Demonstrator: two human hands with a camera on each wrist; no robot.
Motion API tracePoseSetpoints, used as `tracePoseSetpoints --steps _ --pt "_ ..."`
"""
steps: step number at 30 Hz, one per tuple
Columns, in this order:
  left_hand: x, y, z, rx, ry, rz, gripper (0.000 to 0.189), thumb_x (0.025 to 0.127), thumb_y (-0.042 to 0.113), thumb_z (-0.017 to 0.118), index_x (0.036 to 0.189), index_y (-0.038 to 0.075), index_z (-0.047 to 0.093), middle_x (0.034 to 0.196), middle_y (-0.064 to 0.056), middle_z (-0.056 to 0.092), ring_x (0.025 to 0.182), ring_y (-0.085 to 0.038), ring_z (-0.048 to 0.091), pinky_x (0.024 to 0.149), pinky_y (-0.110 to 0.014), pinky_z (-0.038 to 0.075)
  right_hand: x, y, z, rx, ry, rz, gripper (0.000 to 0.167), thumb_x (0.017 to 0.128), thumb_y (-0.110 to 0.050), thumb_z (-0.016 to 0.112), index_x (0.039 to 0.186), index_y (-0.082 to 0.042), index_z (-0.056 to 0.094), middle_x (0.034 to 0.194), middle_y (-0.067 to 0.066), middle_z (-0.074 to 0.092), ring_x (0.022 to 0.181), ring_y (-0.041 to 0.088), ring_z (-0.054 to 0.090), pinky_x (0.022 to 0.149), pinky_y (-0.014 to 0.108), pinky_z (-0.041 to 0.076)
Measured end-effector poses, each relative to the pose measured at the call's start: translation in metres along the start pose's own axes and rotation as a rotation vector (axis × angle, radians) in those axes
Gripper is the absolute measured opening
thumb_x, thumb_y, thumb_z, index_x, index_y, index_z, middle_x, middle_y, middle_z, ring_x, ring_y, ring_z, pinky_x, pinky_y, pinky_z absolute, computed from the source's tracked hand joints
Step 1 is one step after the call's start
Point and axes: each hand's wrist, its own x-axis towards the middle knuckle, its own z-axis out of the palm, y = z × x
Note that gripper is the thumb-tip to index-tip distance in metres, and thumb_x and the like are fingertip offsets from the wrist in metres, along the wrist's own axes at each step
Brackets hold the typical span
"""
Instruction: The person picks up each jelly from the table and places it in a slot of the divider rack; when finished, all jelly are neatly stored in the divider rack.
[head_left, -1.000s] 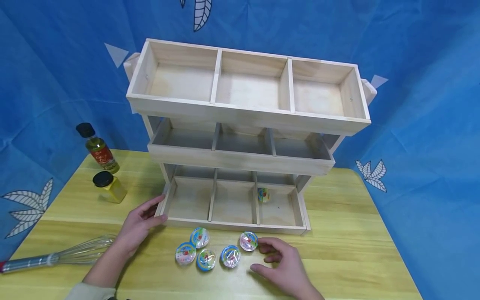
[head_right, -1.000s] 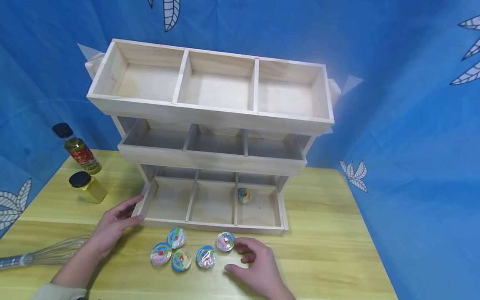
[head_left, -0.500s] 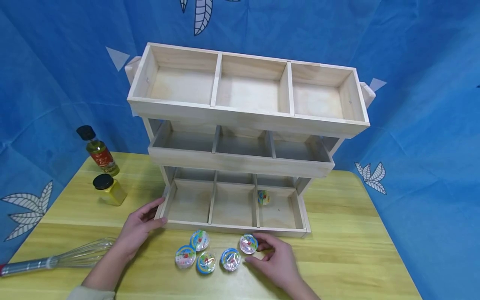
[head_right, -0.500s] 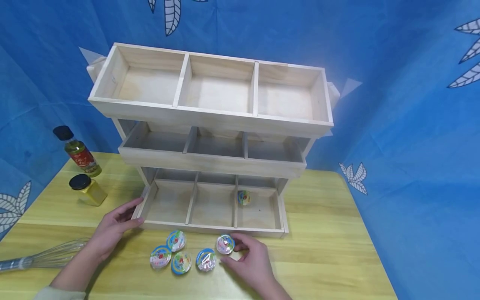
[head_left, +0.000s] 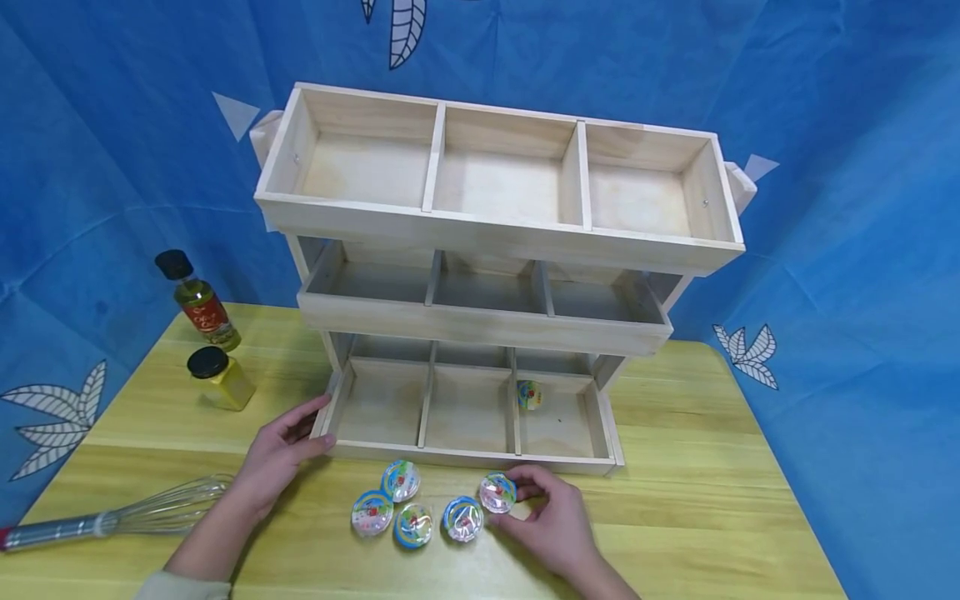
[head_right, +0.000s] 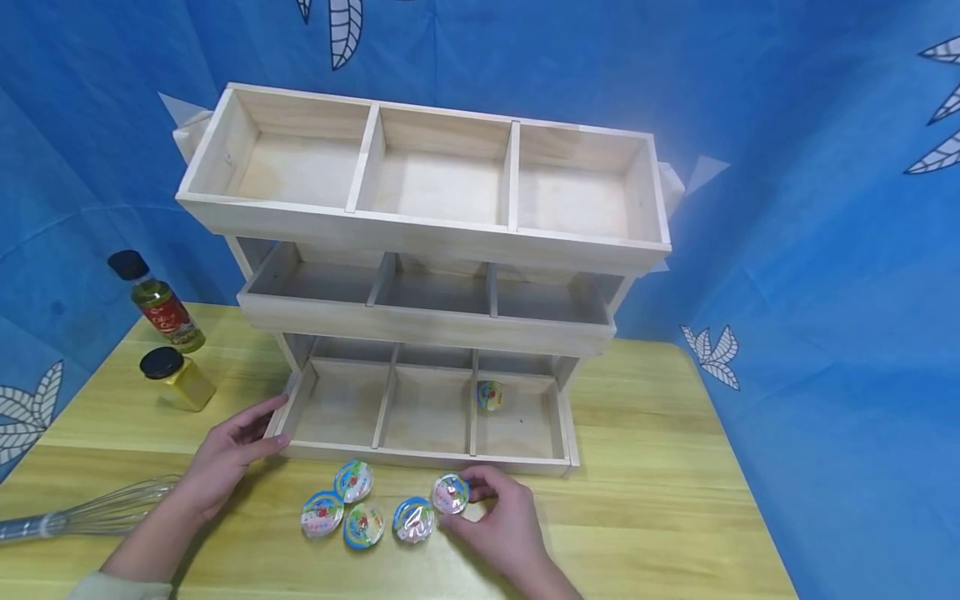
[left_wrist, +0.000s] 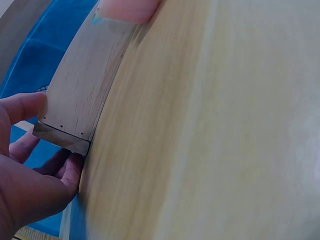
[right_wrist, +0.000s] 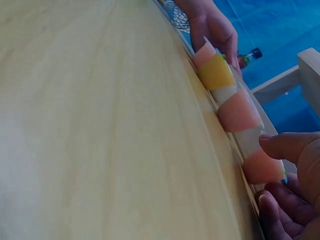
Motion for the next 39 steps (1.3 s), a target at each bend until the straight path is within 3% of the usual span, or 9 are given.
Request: tracePoseSetpoints --steps 9,25,39 --pt "0.0 -0.001 0.0 -0.01 0.001 0.009 0.067 0.092 0.009 0.072 0.15 -0.002 0.041 0.153 -0.027 0.032 0.137 -0.041 0.033 0.089 -0.012 0.041 -0.002 -0.001 -0.004 0.109 -0.039 0.082 0.054 0.064 -0.005 0.093 0.112 -0.008 0.067 0.098 0.005 0.067 0.088 0.024 0.063 0.064 0.029 0.056" --pt "-0.002 0.0 0.001 -0.001 0.013 0.015 0.067 0.092 0.009 0.072 0.15 -0.002 0.041 0.149 -0.027 0.038 0.133 -0.04 0.038 0.089 -0.014 0.042 -0.008 -0.007 -0.022 0.184 -0.091 0.093 0.053 0.065 0.0 0.091 0.111 -0.003 0.065 0.1 0.013 0.066 0.082 0.026 0.064 0.071 0.032 0.057" --pt "0.0 -0.001 0.001 -0.01 0.008 0.018 0.067 0.092 0.007 0.072 0.15 -0.003 0.04 0.15 -0.029 0.035 0.136 -0.041 0.034 0.089 -0.012 0.041 0.01 -0.027 -0.073 0.142 -0.093 -0.083 0.048 0.068 0.004 0.089 0.11 -0.001 0.066 0.102 0.015 0.068 0.083 0.024 0.066 0.069 0.034 0.058"
